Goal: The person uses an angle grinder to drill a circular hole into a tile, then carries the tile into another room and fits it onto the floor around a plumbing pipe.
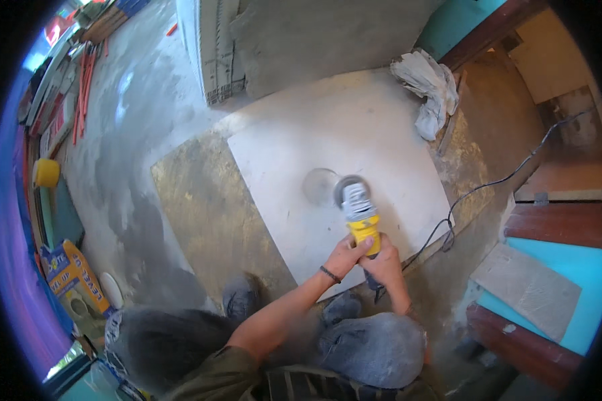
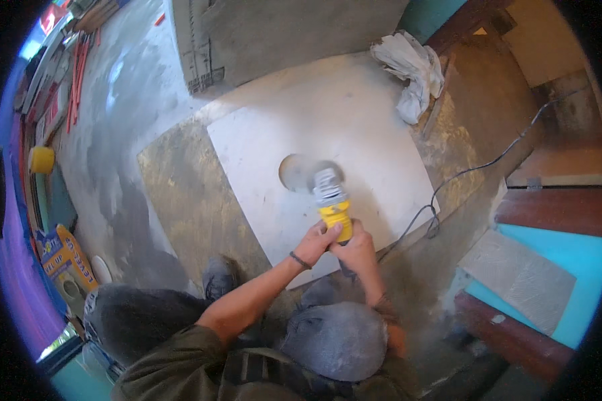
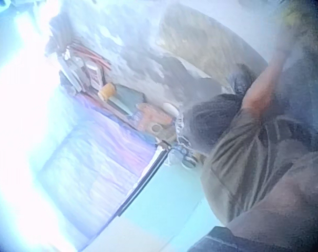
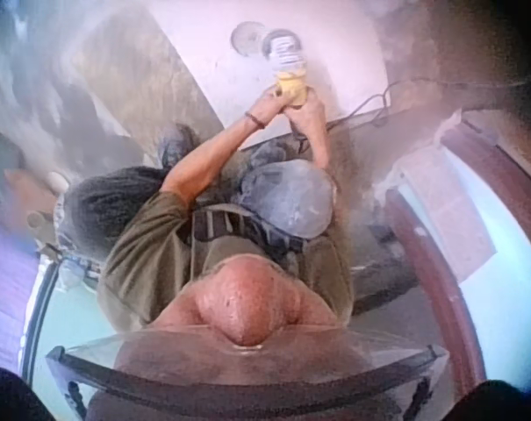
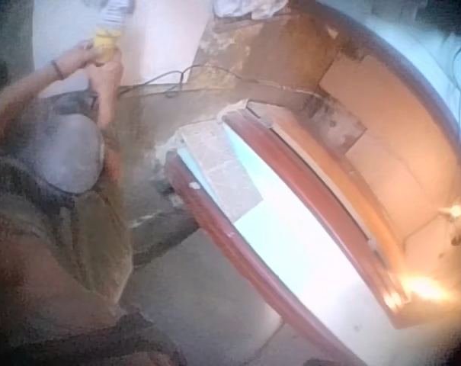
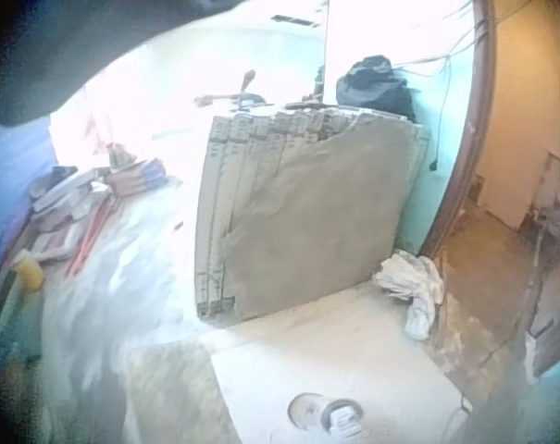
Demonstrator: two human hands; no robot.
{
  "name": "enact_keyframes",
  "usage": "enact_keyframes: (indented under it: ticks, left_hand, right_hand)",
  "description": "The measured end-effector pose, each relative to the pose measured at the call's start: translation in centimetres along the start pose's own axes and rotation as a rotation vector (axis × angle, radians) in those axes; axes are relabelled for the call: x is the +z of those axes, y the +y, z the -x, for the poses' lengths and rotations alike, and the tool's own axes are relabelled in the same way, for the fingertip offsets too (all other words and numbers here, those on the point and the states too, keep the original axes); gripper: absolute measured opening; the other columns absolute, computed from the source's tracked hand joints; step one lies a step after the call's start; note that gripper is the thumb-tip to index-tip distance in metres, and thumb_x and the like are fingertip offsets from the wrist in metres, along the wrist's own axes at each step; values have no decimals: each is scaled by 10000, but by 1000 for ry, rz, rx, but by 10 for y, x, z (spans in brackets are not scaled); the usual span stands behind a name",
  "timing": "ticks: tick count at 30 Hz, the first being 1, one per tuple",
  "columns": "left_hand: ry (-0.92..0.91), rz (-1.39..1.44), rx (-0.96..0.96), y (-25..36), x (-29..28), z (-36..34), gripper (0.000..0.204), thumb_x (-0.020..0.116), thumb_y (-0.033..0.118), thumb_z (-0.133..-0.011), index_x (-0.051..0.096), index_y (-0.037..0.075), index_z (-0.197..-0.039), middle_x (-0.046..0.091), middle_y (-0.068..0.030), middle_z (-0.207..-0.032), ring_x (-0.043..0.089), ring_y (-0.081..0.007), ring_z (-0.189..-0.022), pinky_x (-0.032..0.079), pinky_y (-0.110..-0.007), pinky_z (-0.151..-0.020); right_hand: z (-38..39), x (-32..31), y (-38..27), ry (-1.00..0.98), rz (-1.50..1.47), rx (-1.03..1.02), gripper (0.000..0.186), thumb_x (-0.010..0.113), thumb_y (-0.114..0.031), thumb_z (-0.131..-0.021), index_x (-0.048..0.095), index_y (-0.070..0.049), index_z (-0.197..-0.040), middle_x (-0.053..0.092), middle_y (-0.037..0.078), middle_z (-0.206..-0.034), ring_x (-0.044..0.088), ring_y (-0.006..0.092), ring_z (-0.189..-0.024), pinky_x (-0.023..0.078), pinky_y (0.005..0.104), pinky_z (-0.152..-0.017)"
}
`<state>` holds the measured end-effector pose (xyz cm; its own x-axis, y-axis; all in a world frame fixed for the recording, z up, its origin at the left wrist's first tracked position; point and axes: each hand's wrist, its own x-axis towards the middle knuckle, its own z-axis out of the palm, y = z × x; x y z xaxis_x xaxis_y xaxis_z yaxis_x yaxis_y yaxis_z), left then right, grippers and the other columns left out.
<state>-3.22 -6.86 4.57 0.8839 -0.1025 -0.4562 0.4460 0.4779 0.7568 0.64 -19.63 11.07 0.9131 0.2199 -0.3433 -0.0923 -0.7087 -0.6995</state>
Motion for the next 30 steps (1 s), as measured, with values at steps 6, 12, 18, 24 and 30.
enact_keyframes:
  ticks: [6,12,18,24,30]
  left_hand:
    - [-343,637,-41,27,56,9,575,416,496,-1068,465,55,-1433,576,-97,-1364,571,-211,-1249,455,-388,-1073]
    - [-529,807,28,37,76,20,594,455,500,-1050,458,53,-1442,564,-92,-1397,549,-216,-1285,432,-387,-1100]
    - [-578,713,77,39,64,21,568,520,467,-1035,482,50,-1420,581,-75,-1370,561,-203,-1263,443,-374,-1082]
    - [-369,314,211,53,71,28,528,665,343,-982,523,12,-1368,620,-88,-1288,595,-173,-1177,474,-362,-1034]
    - [-180,62,222,52,55,28,387,744,226,-917,647,-2,-1214,700,-61,-1115,657,-156,-1016,516,-318,-950]
  right_hand:
    - [30,-52,-24,184,-5,-55,563,840,-271,-703,588,7,-1123,715,215,-948,724,356,-902,556,433,-783]
    - [53,-82,-42,193,-42,-187,563,830,-246,-693,580,12,-1127,706,181,-962,713,296,-914,545,404,-815]
    - [56,-80,-51,144,-134,-274,563,818,-235,-705,574,18,-1146,699,166,-985,700,265,-928,541,390,-822]
    - [46,-75,-66,292,40,-187,581,850,-308,-707,582,-6,-1124,699,213,-988,707,363,-942,551,411,-832]
    - [43,-63,-33,343,391,-327,627,858,-343,-726,523,-28,-1152,665,228,-1093,683,370,-1030,545,414,-842]
